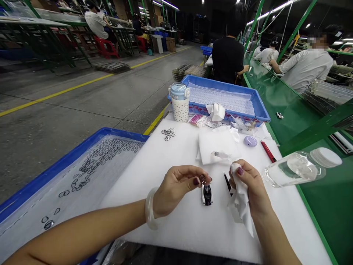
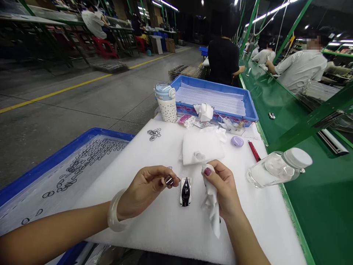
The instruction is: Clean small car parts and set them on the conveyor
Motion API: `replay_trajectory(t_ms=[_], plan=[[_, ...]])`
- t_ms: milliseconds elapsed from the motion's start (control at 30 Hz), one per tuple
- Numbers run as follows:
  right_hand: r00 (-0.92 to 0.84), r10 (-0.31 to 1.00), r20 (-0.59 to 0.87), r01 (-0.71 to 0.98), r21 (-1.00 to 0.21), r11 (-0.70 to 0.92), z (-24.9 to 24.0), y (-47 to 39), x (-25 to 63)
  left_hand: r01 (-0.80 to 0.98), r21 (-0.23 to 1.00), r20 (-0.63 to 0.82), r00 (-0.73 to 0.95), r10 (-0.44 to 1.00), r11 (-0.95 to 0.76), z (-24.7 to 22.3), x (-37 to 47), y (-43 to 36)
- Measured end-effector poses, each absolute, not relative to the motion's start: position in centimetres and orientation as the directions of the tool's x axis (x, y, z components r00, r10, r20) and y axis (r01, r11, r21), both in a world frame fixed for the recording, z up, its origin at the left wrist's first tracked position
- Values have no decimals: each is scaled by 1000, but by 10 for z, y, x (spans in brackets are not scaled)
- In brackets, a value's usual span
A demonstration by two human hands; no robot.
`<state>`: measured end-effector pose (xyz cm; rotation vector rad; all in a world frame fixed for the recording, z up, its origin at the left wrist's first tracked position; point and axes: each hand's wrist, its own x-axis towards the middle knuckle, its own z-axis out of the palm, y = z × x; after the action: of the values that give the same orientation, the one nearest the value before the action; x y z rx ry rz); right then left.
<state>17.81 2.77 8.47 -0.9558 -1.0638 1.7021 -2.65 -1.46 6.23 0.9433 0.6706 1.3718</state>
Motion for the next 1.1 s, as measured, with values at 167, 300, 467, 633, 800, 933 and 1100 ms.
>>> replay_trajectory(t_ms=[167, 300, 467, 633, 800, 933, 1100], plan=[[-467, 879, -98, 279, -959, 41, 96, 29, 181, -154, 957, 261, 99, 960, -244, 70, -34, -14], [-578, 765, -284, 675, -693, 253, 95, 29, 181, 458, 579, 612, 303, 731, -674, 66, -32, -19], [-596, 724, -348, 759, -539, 366, 84, 31, 178, 659, 178, 625, 498, 601, -731, 50, -22, -27], [-625, 693, -358, 744, -540, 392, 81, 32, 178, 679, 150, 606, 511, 609, -719, 41, -18, -26], [-650, 683, -333, 714, -575, 399, 80, 33, 179, 683, 163, 585, 515, 627, -712, 40, -18, -24], [-648, 681, -341, 719, -569, 399, 80, 34, 179, 686, 213, 536, 514, 670, -696, 42, -23, -23], [-645, 688, -331, 715, -579, 391, 80, 35, 178, 712, 400, 410, 424, 808, -577, 43, -33, -14]])
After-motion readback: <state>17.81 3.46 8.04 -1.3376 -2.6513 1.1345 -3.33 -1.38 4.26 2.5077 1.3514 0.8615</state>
